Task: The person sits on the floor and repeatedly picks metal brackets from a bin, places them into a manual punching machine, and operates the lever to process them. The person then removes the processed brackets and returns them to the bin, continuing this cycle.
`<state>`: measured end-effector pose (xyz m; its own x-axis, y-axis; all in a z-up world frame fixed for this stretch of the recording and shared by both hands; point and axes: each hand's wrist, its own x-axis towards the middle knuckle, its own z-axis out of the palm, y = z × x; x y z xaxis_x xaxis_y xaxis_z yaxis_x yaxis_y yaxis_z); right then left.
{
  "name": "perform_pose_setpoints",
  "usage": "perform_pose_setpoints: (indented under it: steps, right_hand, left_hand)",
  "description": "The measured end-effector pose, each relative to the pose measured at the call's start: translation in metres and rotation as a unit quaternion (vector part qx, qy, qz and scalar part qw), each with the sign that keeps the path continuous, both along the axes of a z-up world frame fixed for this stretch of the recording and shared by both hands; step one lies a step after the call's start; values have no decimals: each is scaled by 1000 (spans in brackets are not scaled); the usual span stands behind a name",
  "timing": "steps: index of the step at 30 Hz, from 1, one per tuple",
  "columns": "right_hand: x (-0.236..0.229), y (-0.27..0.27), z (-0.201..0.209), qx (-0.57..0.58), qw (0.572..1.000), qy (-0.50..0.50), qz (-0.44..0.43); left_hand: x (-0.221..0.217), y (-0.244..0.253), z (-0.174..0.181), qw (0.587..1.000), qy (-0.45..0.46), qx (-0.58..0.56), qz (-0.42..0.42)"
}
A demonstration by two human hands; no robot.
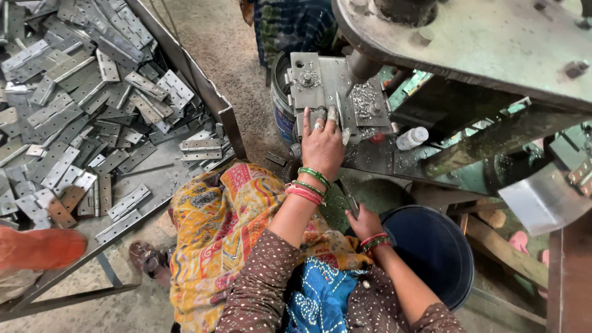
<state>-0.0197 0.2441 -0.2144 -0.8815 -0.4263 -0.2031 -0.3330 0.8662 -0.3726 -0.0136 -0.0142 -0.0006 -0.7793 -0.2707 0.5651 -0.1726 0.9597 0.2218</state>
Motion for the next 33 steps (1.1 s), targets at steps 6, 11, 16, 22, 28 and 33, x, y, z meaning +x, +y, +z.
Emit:
perform_pose_setpoints:
  steps: [6, 11, 16, 22, 28, 33]
  right_hand:
    - [8, 2, 8, -24, 999, -30, -12]
    - [-16, 15, 61, 67, 996, -52, 27]
    - [2, 6, 35, -12, 999, -13, 27]
    - [27, -3, -4, -16, 999, -18, -31]
    - [-13, 4, 69, 17, 997, -73, 25]
    - [-4, 9, 69, 30, 998, -47, 39]
  left_hand:
    - [5, 4, 1, 999, -27, 25, -9]
    - [-9, -6, 0, 999, -29, 22, -7]
    - [-27, -11, 0, 999, -28, -8, 17]
    - [-9, -6, -2, 998, -53, 14, -7]
    - [-16, -12, 10, 999, -45, 0, 2]
    - [-34, -17, -3, 997, -71, -5, 13]
